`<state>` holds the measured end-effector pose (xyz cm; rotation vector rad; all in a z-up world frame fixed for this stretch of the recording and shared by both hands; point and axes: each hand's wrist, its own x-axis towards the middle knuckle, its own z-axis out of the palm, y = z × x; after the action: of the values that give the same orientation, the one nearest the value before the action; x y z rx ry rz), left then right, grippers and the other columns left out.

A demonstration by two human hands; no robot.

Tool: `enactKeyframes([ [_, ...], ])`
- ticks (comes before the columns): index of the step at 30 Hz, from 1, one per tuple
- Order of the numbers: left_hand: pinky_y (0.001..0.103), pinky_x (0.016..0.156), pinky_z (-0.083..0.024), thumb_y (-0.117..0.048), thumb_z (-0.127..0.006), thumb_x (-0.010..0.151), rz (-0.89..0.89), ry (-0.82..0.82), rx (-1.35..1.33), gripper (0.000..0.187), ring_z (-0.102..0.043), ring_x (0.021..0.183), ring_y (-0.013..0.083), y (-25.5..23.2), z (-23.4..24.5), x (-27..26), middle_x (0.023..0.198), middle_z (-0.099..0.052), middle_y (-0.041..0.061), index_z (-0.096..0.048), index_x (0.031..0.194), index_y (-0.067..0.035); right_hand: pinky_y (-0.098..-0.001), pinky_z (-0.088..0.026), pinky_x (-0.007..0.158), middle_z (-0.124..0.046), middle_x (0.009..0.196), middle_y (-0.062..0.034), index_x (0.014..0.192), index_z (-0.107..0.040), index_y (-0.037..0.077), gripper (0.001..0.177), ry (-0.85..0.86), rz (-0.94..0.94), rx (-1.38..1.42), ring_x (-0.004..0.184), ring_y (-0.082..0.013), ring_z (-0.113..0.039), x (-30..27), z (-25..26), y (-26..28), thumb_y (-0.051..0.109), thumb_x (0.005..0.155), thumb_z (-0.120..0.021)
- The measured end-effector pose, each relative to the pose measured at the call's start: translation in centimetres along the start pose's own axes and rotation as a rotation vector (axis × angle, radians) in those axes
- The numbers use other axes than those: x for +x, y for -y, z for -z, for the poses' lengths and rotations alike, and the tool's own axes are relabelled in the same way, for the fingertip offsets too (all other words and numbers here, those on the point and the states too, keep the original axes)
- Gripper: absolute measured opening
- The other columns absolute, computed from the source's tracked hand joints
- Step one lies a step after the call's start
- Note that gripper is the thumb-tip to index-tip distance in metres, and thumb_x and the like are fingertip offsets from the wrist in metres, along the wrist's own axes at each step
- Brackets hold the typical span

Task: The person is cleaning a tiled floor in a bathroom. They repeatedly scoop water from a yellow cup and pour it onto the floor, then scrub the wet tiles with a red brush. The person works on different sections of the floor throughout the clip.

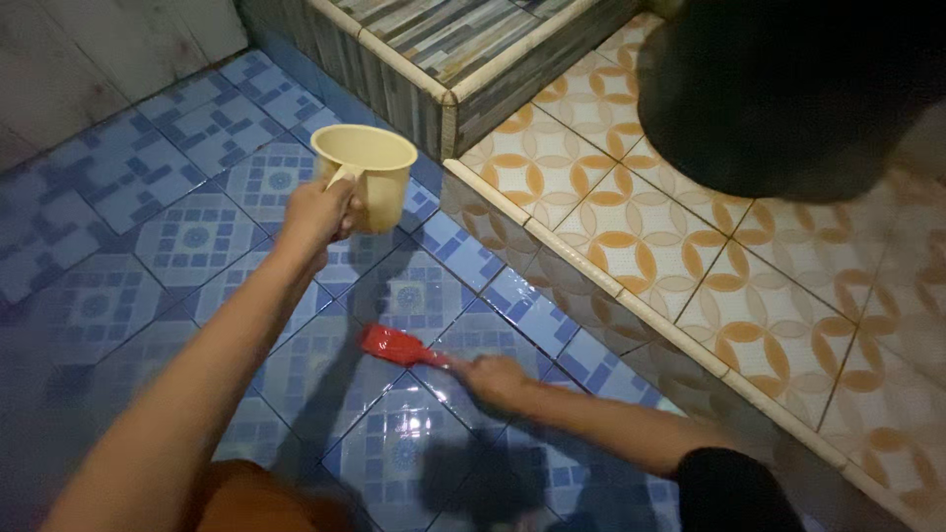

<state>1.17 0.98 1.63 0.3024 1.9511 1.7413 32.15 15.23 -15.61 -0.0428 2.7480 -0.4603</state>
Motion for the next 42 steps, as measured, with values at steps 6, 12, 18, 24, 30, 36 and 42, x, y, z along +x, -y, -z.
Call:
enactKeyframes([
  [6,0.026,0.04,-0.034,-0.034,-0.063,0.098,0.043,-0.012,0.028,0.032,-0.044,0.043,0.0083,-0.3,-1.1,0.2,0.059,-0.052,-0.002,-0.063,0.078,-0.008,-0.0577,-0.057,0.07,-0.073,0.095,-0.0222,0.146,-0.05,0.021,0.041,-0.103,-0.207,-0.025,0.083,-0.0429,-0.072,7.3,3.0,-5.7,0.03,0.106,-0.045],
  [12,0.027,0.04,-0.035,-0.037,-0.064,0.096,0.046,-0.027,0.072,0.035,-0.045,0.043,0.0086,0.2,-0.4,0.8,0.059,-0.052,-0.003,-0.064,0.076,-0.008,-0.0577,-0.057,0.074,-0.071,0.102,-0.0246,0.151,-0.044,0.018,0.051,-0.192,-0.331,0.078,0.089,-0.0438,-0.072,16.4,1.8,-6.2,0.02,0.1,-0.045],
  [18,0.029,0.041,-0.034,-0.034,-0.063,0.095,-0.002,-0.067,0.101,0.032,-0.046,0.043,0.0095,1.2,-0.5,1.3,0.057,-0.052,-0.001,-0.066,0.077,-0.008,-0.0549,-0.059,0.078,-0.075,0.106,-0.0214,0.125,-0.064,0.006,0.036,-0.16,0.002,0.039,0.096,-0.0403,-0.074,21.0,-8.6,8.2,0.012,0.092,-0.052],
  [24,0.028,0.042,-0.034,-0.039,-0.063,0.097,-0.012,-0.053,0.082,0.037,-0.047,0.046,0.0089,1.7,-0.5,1.6,0.058,-0.054,-0.002,-0.067,0.077,-0.008,-0.051,-0.061,0.073,-0.075,0.097,-0.0211,0.097,-0.077,0.002,0.023,-0.059,0.007,-0.134,0.088,-0.0383,-0.075,26.2,-7.2,6.1,0.018,0.088,-0.065],
  [30,0.026,0.041,-0.036,-0.037,-0.063,0.094,0.021,-0.077,0.043,0.029,-0.047,0.047,0.0072,1.0,0.9,1.1,0.061,-0.057,-0.006,-0.069,0.079,-0.013,-0.0552,-0.058,0.073,-0.074,0.099,-0.0217,0.139,-0.054,0.018,0.036,-0.301,-0.372,0.08,0.088,-0.0402,-0.074,25.8,0.0,-6.3,0.028,0.107,-0.042],
  [36,0.028,0.04,-0.031,-0.038,-0.065,0.096,0.056,-0.088,0.043,0.035,-0.045,0.044,0.0096,2.9,2.7,2.2,0.057,-0.052,-0.003,-0.065,0.076,-0.009,-0.0533,-0.061,0.074,-0.077,0.102,-0.0172,0.154,-0.041,0.017,0.049,-0.061,-0.201,-0.034,0.09,-0.036,-0.076,20.8,-0.1,0.9,0.016,0.105,-0.048],
  [42,0.028,0.041,-0.032,-0.035,-0.064,0.095,0.042,-0.091,0.054,0.032,-0.046,0.044,0.0083,3.2,2.9,2.4,0.057,-0.054,-0.003,-0.066,0.074,-0.011,-0.0549,-0.058,0.069,-0.072,0.097,-0.0231,0.159,-0.024,0.018,0.073,0.01,0.172,-0.097,0.083,-0.0408,-0.072,8.8,0.0,3.6,0.012,0.094,-0.056],
])
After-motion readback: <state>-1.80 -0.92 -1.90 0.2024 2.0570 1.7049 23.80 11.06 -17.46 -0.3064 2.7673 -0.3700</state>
